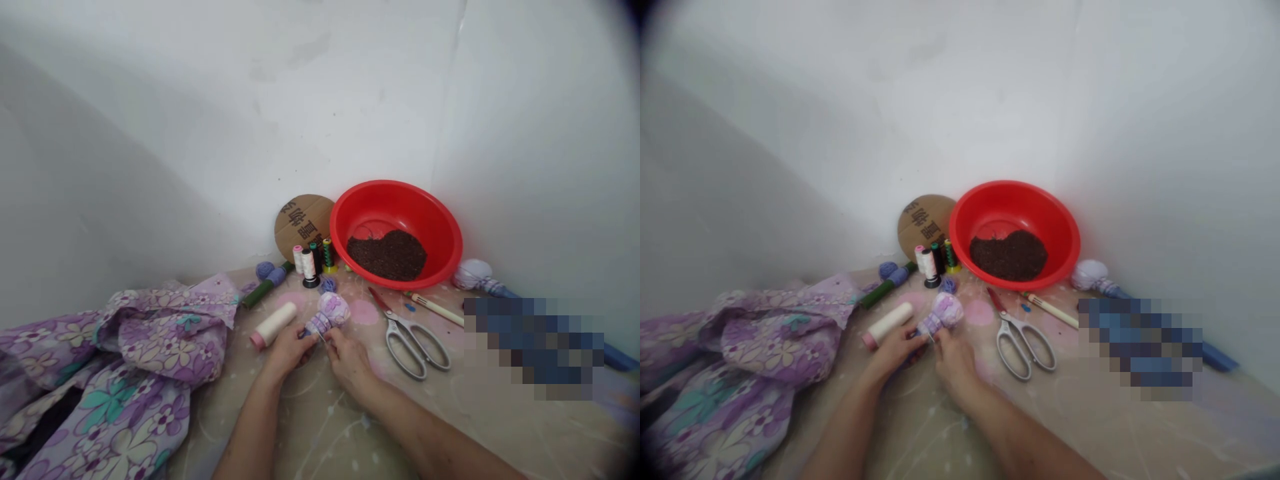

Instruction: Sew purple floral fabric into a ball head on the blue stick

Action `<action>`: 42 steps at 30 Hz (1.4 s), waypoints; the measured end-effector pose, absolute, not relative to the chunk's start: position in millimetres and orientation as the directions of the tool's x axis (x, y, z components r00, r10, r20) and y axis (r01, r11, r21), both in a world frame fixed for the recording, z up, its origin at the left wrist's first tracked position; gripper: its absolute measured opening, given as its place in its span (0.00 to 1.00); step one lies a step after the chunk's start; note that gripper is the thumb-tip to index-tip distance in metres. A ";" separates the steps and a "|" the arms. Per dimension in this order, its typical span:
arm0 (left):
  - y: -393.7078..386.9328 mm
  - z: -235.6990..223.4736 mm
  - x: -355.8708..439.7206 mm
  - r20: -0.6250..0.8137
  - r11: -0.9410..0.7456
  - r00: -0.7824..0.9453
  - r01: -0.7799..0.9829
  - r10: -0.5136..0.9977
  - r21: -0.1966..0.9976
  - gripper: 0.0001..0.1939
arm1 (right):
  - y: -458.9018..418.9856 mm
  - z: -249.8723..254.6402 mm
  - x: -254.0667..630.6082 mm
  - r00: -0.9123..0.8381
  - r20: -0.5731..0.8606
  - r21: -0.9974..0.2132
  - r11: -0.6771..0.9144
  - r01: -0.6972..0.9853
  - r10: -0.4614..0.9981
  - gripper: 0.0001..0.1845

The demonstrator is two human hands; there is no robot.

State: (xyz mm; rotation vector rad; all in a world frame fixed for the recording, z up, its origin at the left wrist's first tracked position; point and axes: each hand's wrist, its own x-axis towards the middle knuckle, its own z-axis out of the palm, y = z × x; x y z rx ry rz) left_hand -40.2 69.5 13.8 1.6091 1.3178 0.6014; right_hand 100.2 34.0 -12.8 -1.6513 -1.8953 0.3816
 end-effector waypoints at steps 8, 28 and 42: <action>72.1 7.2 -39.8 -0.134 -0.036 0.298 0.503 0.945 0.864 0.17 | 39.7 -19.0 98.4 -0.031 0.249 -0.595 0.178 0.783 0.968 0.11; 69.1 12.4 -32.3 0.015 -0.240 0.311 0.700 0.950 0.672 0.13 | 48.1 -20.7 100.9 0.044 0.218 -0.772 0.145 0.619 0.975 0.08; 61.1 23.7 -26.5 0.047 -0.269 0.292 0.795 0.955 0.543 0.14 | 58.0 -20.9 100.2 0.053 0.190 -0.864 0.141 0.483 0.980 0.10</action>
